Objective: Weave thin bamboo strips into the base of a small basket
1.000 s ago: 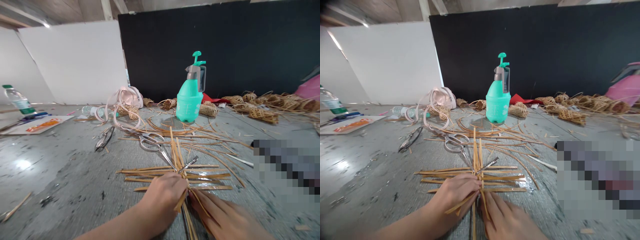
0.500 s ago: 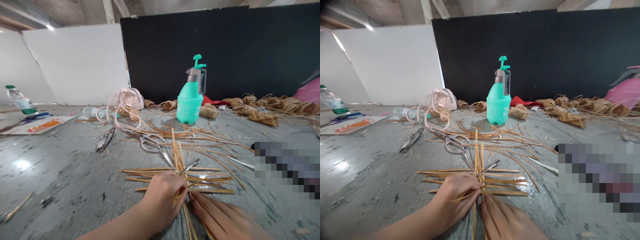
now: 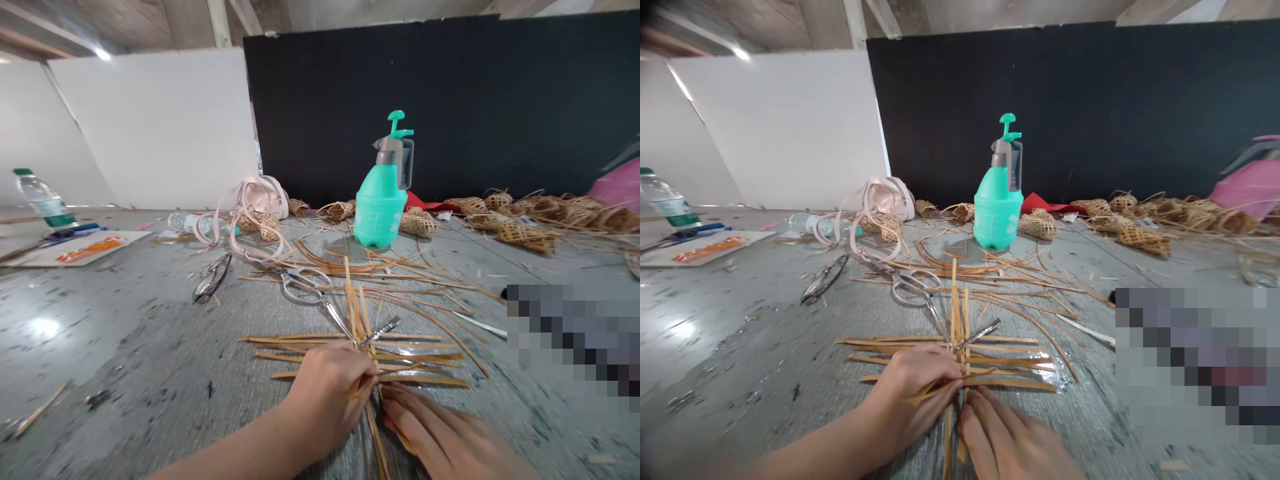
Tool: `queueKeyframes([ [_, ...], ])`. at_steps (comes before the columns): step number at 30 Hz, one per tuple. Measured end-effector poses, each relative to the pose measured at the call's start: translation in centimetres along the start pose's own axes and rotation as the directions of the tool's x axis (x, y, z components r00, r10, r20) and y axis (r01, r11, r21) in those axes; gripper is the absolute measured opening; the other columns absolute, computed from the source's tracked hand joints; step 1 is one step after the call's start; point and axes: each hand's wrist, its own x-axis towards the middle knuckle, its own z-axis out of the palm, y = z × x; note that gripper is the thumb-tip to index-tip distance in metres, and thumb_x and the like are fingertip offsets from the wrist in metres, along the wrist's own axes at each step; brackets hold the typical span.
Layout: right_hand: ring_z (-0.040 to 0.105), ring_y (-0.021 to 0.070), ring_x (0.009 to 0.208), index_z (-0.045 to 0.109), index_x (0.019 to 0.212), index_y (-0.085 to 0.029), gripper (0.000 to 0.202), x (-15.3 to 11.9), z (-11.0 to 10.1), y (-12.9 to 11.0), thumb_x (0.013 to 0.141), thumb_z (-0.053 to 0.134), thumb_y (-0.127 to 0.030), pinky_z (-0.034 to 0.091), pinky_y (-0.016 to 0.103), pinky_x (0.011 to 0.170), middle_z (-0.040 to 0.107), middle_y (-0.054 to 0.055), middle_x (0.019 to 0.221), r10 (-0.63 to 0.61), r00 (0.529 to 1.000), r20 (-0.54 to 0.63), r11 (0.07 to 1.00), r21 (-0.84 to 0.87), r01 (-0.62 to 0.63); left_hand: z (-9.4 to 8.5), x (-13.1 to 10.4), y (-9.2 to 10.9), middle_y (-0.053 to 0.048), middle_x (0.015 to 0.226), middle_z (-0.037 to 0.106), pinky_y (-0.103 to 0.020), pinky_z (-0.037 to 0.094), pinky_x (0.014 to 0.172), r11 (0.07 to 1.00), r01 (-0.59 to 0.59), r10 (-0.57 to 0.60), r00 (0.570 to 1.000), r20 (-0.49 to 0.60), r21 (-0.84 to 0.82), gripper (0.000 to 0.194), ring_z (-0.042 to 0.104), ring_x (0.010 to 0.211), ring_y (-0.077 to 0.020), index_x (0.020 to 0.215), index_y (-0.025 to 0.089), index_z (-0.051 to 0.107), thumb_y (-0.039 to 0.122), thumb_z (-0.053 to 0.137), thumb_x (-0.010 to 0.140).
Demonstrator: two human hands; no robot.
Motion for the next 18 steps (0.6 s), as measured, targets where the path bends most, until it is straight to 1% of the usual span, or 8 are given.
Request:
queueKeyframes([
  [2, 0.063, 0.0127, 0.065, 0.059, 0.088, -0.015, 0.043, 0.4, 0.1, 0.4, 0.092, 0.017, -0.010, 0.048, 0.022, 0.056, 0.069, 0.004, 0.076, 0.039, 0.999, -0.021, 0.997, 0.065, -0.038, 0.1, 0.0, -0.3, -0.004, 0.071, 0.068, -0.022, 0.047, 0.067, 0.999, 0.024, -0.025, 0.999, -0.028, -0.042, 0.015, 0.062, 0.068, -0.0161, 0.071, 0.017, 0.064, 0.007, 0.053, 0.075],
  [5, 0.061, 0.0156, 0.064, 0.059, 0.084, -0.017, 0.030, 0.7, 0.3, 1.0, 0.092, 0.030, -0.014, 0.045, 0.027, 0.054, 0.066, 0.002, 0.072, 0.074, 0.997, -0.036, 0.993, 0.096, -0.070, 0.3, 0.0, -0.7, -0.004, 0.073, 0.069, -0.023, 0.047, 0.068, 0.988, 0.068, -0.078, 0.994, -0.073, -0.138, 0.013, 0.063, 0.070, -0.0165, 0.070, 0.016, 0.066, 0.006, 0.058, 0.072],
  [7, 0.058, 0.0176, 0.065, 0.059, 0.082, -0.018, 0.022, 1.0, 0.4, 1.5, 0.089, 0.039, -0.014, 0.043, 0.029, 0.055, 0.064, 0.001, 0.073, 0.062, 0.998, -0.012, 0.994, 0.086, -0.061, 0.4, 0.0, -0.9, -0.005, 0.075, 0.070, -0.024, 0.048, 0.069, 0.974, 0.099, -0.118, 0.989, -0.087, -0.203, 0.012, 0.063, 0.072, -0.0174, 0.072, 0.015, 0.068, 0.006, 0.061, 0.070],
  [9, 0.056, 0.0178, 0.066, 0.059, 0.082, -0.019, 0.020, 1.4, 0.3, 1.9, 0.089, 0.041, -0.014, 0.043, 0.030, 0.056, 0.062, 0.001, 0.074, 0.055, 0.998, 0.033, 0.991, 0.123, -0.058, 0.5, -0.1, -0.9, -0.005, 0.075, 0.070, -0.025, 0.048, 0.070, 0.963, 0.121, -0.144, 0.987, -0.078, -0.241, 0.012, 0.063, 0.073, -0.0184, 0.073, 0.015, 0.069, 0.006, 0.062, 0.069],
  [10, 0.055, 0.0175, 0.066, 0.059, 0.082, -0.019, 0.020, 1.6, 0.2, 2.1, 0.089, 0.041, -0.015, 0.043, 0.031, 0.057, 0.061, 0.001, 0.074, 0.071, 0.996, 0.049, 0.984, 0.163, -0.078, 0.5, -0.1, -0.9, -0.006, 0.075, 0.070, -0.026, 0.048, 0.071, 0.960, 0.125, -0.149, 0.986, -0.077, -0.250, 0.012, 0.063, 0.074, -0.0188, 0.073, 0.015, 0.069, 0.006, 0.062, 0.069],
  [13, 0.052, 0.0166, 0.065, 0.060, 0.080, -0.019, 0.024, 2.5, 0.0, 2.6, 0.091, 0.039, -0.021, 0.043, 0.030, 0.057, 0.061, 0.002, 0.074, 0.148, 0.987, 0.066, 0.942, 0.295, -0.161, 0.5, -0.2, -0.8, -0.007, 0.077, 0.070, -0.028, 0.049, 0.071, 0.959, 0.107, -0.140, 0.984, -0.112, -0.263, 0.012, 0.064, 0.074, -0.0194, 0.074, 0.014, 0.069, 0.005, 0.063, 0.068],
  [15, 0.052, 0.0165, 0.066, 0.060, 0.077, -0.019, 0.022, 3.0, 0.0, 3.0, 0.090, 0.043, -0.024, 0.043, 0.031, 0.058, 0.062, 0.002, 0.076, 0.197, 0.978, 0.068, 0.911, 0.356, -0.208, 0.3, -0.1, -0.7, -0.007, 0.076, 0.070, -0.028, 0.049, 0.072, 0.959, 0.100, -0.140, 0.981, -0.137, -0.265, 0.012, 0.064, 0.072, -0.0193, 0.073, 0.013, 0.068, 0.004, 0.064, 0.066],
  [18, 0.053, 0.0173, 0.079, 0.059, 0.080, -0.022, 0.010, 3.1, 0.1, 3.3, 0.086, 0.051, -0.021, 0.044, 0.032, 0.067, 0.062, 0.002, 0.086, 0.234, 0.965, 0.122, 0.843, 0.469, -0.264, 0.1, 0.2, -0.5, -0.006, 0.075, 0.070, -0.028, 0.049, 0.073, 0.963, 0.141, -0.160, 0.985, -0.068, -0.229, 0.013, 0.064, 0.074, -0.0194, 0.067, 0.014, 0.067, 0.002, 0.061, 0.066],
])
